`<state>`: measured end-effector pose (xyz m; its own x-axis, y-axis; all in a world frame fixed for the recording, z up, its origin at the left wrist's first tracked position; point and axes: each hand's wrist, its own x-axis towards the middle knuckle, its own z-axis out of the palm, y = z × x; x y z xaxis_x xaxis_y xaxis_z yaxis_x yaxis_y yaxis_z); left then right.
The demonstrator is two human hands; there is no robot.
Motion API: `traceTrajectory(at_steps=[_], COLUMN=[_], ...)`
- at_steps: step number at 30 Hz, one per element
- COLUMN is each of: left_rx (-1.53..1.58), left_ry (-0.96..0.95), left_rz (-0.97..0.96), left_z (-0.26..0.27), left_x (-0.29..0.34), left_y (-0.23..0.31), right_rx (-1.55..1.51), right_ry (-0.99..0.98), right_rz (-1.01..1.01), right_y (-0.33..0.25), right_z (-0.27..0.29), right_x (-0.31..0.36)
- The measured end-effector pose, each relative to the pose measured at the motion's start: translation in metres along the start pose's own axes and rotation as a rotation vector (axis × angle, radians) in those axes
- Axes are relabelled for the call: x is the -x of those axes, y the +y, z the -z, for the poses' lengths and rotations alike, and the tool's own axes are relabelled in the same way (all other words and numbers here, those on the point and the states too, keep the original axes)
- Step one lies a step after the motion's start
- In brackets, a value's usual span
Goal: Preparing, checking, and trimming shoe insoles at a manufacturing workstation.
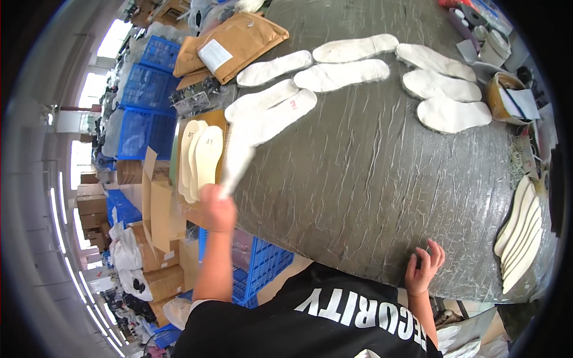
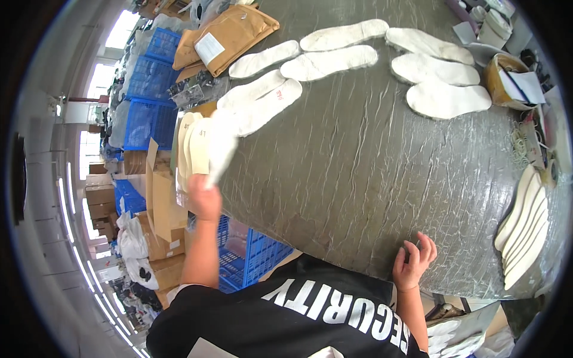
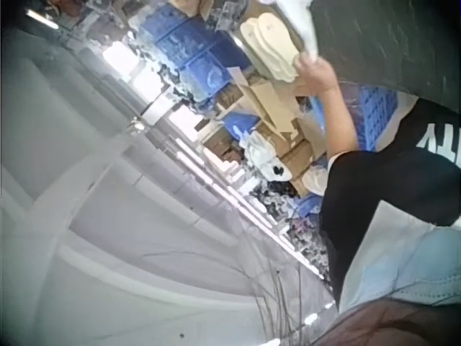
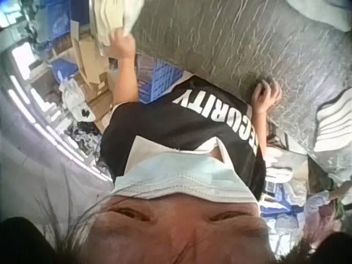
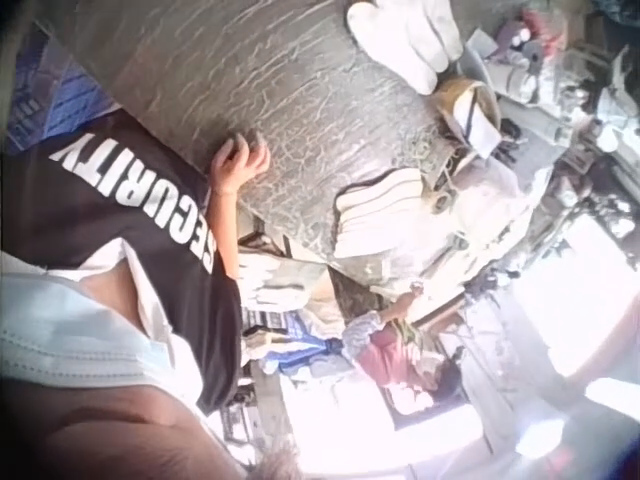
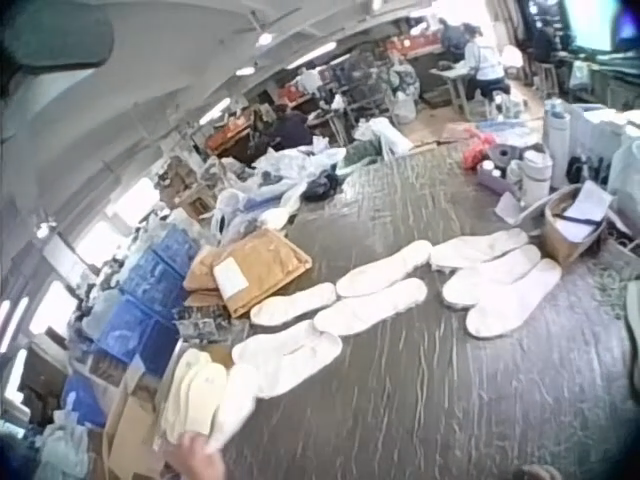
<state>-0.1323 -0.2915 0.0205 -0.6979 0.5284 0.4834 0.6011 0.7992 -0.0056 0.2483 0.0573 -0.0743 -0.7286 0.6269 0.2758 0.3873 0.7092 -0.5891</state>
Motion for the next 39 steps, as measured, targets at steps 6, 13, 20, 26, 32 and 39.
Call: traceTrajectory(at_steps=[6,13,20,26,32,39], left_rx=[-0.183,0.141,0.346,1.819,1.856,1.805], left_ry=[-0.157,-0.171,-0.855,-1.401,-1.284,-1.238], left_rz=[0.015,-0.285,0.010,1.052,1.474,1.634], left_z=[-0.021,-0.125,-0.113,-0.094,-0.076,-0.067], left_x=[-0.022,-0.114,-0.114,-0.047,-0.025,-0.002], left_y=[-0.027,0.066,0.151,0.256,0.307,0.318], right_rx=[0.062,0.095,0.071,-0.511,-0.972,-1.191], right_ry=[-0.049,-0.036,0.025,-0.142,0.253,0.294], right_rz=[-0.036,-0.012,0.002,-0.338,-0.897,-1.028], right_y=[-0.004,-0.005,-0.015,-0.063,-0.026,-0.021], right_z=[-0.003,-0.005,0.001,-0.021,-0.027,-0.005], right_x=[-0.009,-0.009,-0.007,-0.013,-0.007,-0.023])
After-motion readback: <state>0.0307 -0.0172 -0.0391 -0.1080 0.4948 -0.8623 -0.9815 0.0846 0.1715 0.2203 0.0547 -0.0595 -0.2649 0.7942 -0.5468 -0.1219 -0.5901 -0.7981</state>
